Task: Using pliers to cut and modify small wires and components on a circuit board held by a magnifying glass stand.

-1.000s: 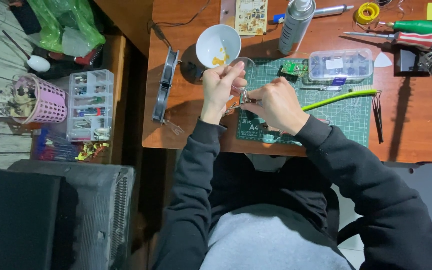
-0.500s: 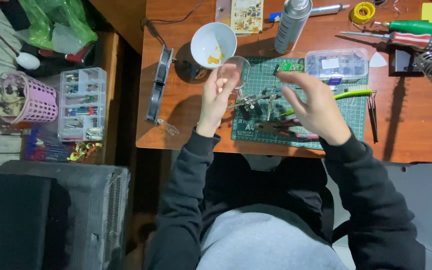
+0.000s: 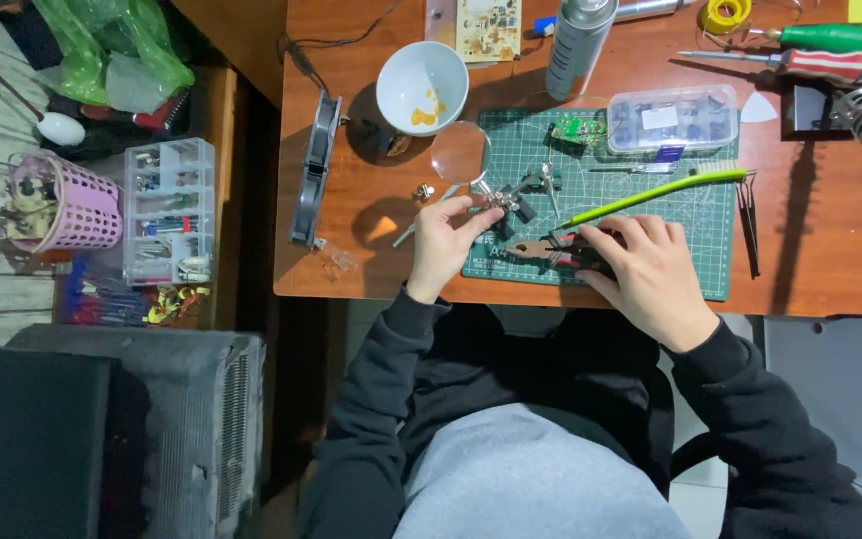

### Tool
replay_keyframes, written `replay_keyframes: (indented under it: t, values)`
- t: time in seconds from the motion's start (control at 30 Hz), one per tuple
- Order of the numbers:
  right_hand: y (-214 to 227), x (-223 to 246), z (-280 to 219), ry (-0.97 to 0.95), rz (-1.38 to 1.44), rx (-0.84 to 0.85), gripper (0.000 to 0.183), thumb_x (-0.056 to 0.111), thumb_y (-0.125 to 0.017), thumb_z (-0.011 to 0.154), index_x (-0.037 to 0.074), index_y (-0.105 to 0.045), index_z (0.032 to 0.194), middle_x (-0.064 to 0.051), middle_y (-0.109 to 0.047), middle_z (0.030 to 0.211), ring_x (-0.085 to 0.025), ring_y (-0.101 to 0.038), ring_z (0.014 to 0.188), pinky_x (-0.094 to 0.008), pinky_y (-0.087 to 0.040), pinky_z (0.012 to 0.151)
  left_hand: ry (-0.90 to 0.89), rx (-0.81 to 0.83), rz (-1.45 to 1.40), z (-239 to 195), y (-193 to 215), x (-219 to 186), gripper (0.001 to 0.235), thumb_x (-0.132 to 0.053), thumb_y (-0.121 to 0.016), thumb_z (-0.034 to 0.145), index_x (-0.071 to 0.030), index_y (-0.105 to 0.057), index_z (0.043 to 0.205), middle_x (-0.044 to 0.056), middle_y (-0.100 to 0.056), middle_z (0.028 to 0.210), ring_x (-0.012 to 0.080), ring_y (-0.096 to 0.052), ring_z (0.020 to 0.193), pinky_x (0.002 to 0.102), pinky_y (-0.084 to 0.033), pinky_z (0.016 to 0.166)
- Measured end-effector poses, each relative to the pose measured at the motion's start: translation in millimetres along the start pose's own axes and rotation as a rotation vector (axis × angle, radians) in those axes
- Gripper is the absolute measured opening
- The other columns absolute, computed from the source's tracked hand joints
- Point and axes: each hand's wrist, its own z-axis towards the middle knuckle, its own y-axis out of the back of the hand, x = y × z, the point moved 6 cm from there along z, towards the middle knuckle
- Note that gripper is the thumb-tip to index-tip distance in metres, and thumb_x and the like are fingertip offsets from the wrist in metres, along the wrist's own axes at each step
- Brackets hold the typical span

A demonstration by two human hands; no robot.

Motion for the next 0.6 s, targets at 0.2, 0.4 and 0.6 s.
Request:
replay_keyframes:
  t: [0.2, 0.4, 0.6]
  values:
    - [-4, -3, 5, 0.029, 0.041, 0.052, 0.055, 0.035, -0.083, 0.072, 0.017, -0.065, 0.121, -0.003, -0.061, 0.109, -0.024, -0.059, 0.106, -0.034, -0.041, 0.084, -0.047, 0.060, 0.090, 13, -5, -8, 0.015, -0.019, -0.086, 0.080, -0.015, -0.078, 0.092, 0.005, -0.077, 0.084, 0.0148, -0.072, 0.087, 0.027, -0.060, 0.074]
    - [-4, -2, 7, 0.049, 0.026, 0.067, 0.053, 0.037, -0.080, 0.072, 0.018, -0.066, 0.119, -0.002, -0.063, 0.106, -0.021, -0.059, 0.100, -0.033, -0.040, 0.081, -0.147, 0.096, -0.011, 29, -5, 16, 0.019, -0.008, -0.086, 0.079, -0.006, -0.077, 0.096, 0.018, -0.073, 0.096, 0.0267, -0.071, 0.093, 0.035, -0.062, 0.072]
    - [-8, 0, 9, 0.044, 0.163, 0.011, 0.044, 0.030, -0.081, 0.070, 0.009, -0.068, 0.106, -0.010, -0.063, 0.119, -0.026, -0.065, 0.089, -0.035, -0.049, 0.073, -0.126, 0.064, -0.066, 13, -4, 4, 0.021, -0.005, -0.083, 0.083, -0.001, -0.075, 0.102, 0.018, -0.072, 0.103, 0.0282, -0.067, 0.100, 0.037, -0.064, 0.076]
